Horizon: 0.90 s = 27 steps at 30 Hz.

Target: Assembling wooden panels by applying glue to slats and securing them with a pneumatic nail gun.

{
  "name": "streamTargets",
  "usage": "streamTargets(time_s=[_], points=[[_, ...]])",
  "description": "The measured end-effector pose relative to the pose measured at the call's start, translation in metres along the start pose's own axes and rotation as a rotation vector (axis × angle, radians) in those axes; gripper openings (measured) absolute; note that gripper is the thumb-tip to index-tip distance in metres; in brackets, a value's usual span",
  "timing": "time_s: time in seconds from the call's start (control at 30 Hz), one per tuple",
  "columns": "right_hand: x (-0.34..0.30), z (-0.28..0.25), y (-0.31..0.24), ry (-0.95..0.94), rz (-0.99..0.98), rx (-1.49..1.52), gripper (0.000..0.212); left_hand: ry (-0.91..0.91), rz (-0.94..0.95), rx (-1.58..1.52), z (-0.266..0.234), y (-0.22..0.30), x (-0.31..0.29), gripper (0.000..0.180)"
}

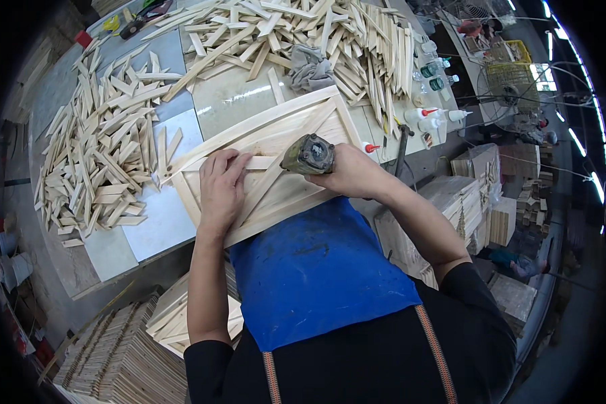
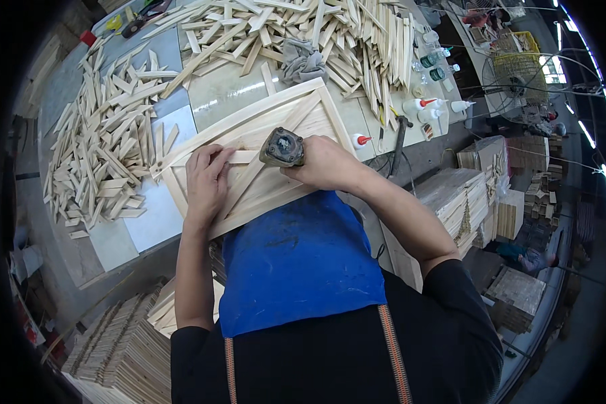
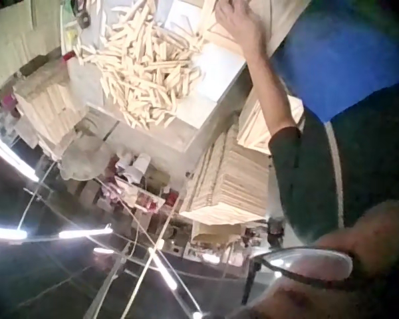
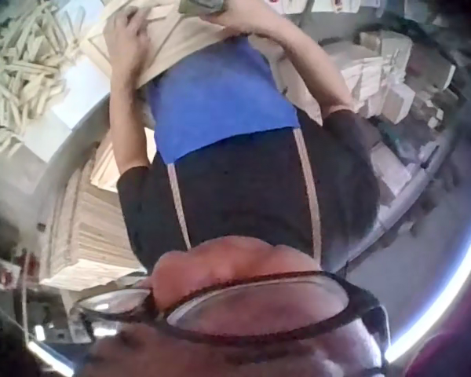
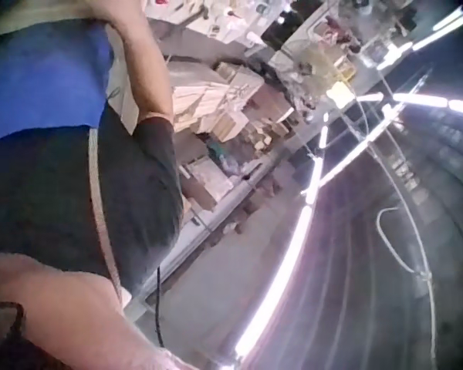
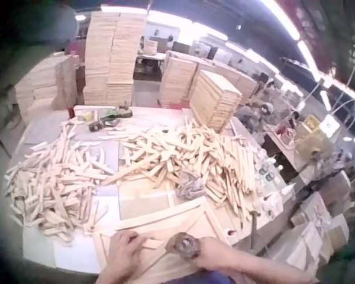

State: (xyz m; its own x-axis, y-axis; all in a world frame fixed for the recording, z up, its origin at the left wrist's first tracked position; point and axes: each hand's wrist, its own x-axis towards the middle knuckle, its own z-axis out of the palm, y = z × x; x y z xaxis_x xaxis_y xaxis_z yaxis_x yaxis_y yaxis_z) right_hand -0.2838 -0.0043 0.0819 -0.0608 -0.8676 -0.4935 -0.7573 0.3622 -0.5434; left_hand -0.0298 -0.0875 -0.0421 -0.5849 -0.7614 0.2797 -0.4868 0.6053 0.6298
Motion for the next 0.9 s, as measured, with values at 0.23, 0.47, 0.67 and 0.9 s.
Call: streamTargets(time_s=[0.23, 0.47, 0.67, 0.9], points=[[0.014, 0.004, -0.014, -0.022, 0.048, 0.013, 0.035, 0.016, 0.005, -0.023, 0.000, -0.004, -0.001, 0.029], [0.021, 0.007, -0.019, -0.034, 0.064, -0.033, 0.038, 0.017, -0.002, -0.041, 0.003, -0.006, -0.003, 0.041], [0.024, 0.009, -0.022, -0.069, 0.067, -0.090, 0.038, 0.021, 0.002, -0.035, 0.003, -0.007, -0.002, 0.041], [0.018, -0.012, -0.043, -0.031, 0.016, 0.025, 0.035, -0.009, 0.018, -0.042, -0.006, -0.008, -0.008, 0.044]])
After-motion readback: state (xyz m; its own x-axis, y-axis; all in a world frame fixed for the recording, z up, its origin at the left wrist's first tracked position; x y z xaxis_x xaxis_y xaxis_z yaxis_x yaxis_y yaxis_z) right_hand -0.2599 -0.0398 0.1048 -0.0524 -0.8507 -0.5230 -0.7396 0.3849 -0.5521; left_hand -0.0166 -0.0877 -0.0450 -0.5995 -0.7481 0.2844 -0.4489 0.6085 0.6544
